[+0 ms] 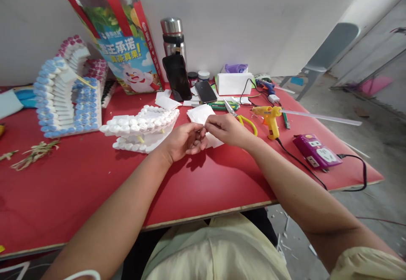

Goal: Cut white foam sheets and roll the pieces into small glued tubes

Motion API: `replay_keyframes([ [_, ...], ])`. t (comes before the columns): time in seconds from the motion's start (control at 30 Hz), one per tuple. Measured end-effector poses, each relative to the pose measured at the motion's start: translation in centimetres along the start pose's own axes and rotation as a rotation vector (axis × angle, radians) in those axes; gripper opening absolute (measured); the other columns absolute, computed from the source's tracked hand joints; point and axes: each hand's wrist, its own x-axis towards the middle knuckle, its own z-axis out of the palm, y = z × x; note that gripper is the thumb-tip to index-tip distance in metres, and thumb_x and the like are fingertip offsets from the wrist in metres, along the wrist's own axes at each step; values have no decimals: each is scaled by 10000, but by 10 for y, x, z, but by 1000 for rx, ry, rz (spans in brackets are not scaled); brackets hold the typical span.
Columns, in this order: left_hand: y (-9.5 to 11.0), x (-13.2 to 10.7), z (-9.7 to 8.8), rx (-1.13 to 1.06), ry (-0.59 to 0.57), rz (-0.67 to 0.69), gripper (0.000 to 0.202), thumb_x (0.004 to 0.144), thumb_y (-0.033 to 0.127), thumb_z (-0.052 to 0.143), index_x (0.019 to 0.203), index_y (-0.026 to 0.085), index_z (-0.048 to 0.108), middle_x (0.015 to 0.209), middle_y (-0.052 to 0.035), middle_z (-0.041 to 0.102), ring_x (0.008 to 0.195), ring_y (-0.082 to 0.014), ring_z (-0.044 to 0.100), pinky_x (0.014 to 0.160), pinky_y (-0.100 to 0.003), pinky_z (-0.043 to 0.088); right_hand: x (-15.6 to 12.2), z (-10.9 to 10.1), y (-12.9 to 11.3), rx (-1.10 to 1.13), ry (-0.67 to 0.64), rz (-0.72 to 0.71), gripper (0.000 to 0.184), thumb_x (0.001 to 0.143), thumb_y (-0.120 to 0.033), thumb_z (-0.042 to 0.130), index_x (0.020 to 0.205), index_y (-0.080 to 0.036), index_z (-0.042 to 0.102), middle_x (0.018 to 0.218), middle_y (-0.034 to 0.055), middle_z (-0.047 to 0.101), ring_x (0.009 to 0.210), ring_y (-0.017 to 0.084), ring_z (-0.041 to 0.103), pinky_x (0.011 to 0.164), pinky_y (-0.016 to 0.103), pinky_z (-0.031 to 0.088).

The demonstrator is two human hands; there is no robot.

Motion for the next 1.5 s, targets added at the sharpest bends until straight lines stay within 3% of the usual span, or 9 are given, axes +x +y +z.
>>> replay_keyframes([
  [0.17,-3,1,-1,-1,39,25,270,882,366,500,674,195,507,521,-31,541,357,-92,373,349,-238,126,1,3,2,-3,-13,27,233,944,-237,516,773,-153,651,643,-5,567,568,102,433,558,260,280],
  [0.33,-3,2,-1,15,45,128,260,894,326,506,670,193,512,505,-22,524,396,-96,376,365,-237,163,0,5,6,202,39,76,92,922,-270,583,919,-181,605,620,-23,603,548,110,526,536,234,340],
  [0.53,-4,-1,3,153,91,224,260,933,332,469,707,203,483,520,3,524,389,-94,361,404,-262,203,-2,4,1,310,57,150,89,887,-240,599,825,-190,559,667,10,675,482,89,542,457,209,366],
  [0.63,-6,-3,7,485,233,389,283,970,351,447,723,212,447,569,18,507,459,-113,425,471,-273,286,-1,7,-4,322,115,198,121,855,-201,589,754,-196,522,610,0,667,414,79,511,411,202,357],
  [0.77,-9,-5,11,1196,476,632,262,999,320,417,760,216,434,646,4,511,600,-161,495,576,-306,297,1,10,-8,474,149,258,114,799,-146,558,700,-186,520,568,5,662,375,68,468,368,191,309],
  [0.87,-11,-5,11,1531,566,639,227,1006,264,386,816,202,495,725,-39,603,649,-197,559,583,-328,276,2,13,-9,553,140,277,107,778,-142,562,683,-179,532,575,14,671,387,74,481,376,192,332],
  [1.0,-13,-4,10,1752,631,577,191,988,225,415,889,171,570,804,-87,681,689,-239,635,563,-343,265,3,19,-7,487,188,256,129,776,-152,598,664,-181,543,576,12,673,456,110,583,424,200,417],
  [1.3,-17,0,8,1937,589,608,181,947,120,424,889,133,596,746,-115,676,689,-266,677,544,-335,312,6,21,-2,878,118,414,96,768,-179,634,723,-191,551,554,8,666,378,142,561,349,260,475],
  [1.5,-17,-1,9,1810,573,626,170,949,124,431,880,153,583,778,-103,688,695,-249,665,561,-335,320,6,24,3,829,177,296,101,762,-151,613,714,-192,534,572,-13,662,356,104,516,321,217,418],
])
